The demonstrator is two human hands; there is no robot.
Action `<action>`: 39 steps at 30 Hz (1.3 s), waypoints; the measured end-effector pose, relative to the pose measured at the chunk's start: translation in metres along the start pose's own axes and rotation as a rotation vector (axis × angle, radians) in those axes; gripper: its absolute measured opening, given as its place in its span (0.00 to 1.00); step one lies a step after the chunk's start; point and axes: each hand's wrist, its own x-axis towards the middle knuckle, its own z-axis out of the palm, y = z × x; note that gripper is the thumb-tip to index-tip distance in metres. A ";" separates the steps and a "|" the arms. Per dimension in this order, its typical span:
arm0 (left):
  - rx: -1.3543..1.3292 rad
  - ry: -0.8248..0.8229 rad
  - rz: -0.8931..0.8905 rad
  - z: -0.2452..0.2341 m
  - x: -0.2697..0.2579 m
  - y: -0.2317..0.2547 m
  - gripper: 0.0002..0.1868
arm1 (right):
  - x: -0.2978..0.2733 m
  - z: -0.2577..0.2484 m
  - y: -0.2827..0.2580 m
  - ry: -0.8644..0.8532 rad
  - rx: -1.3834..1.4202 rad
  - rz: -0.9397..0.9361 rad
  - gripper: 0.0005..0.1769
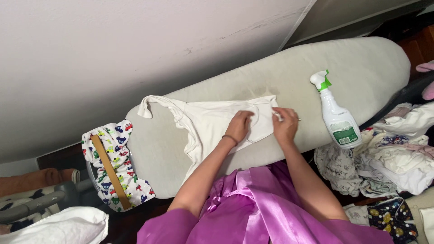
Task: The person folds a small white cloth on an ironing board, then folds a beige ribbed baby bodysuit, smoothing and aligning it before rolling it into a compact bundle. The person places the folded items on a nearby table with other folded clothes and picks up a white baby onesie to begin folding it.
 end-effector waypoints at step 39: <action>-0.223 -0.041 -0.008 0.016 0.042 -0.041 0.08 | 0.013 0.025 -0.002 -0.417 0.167 0.122 0.08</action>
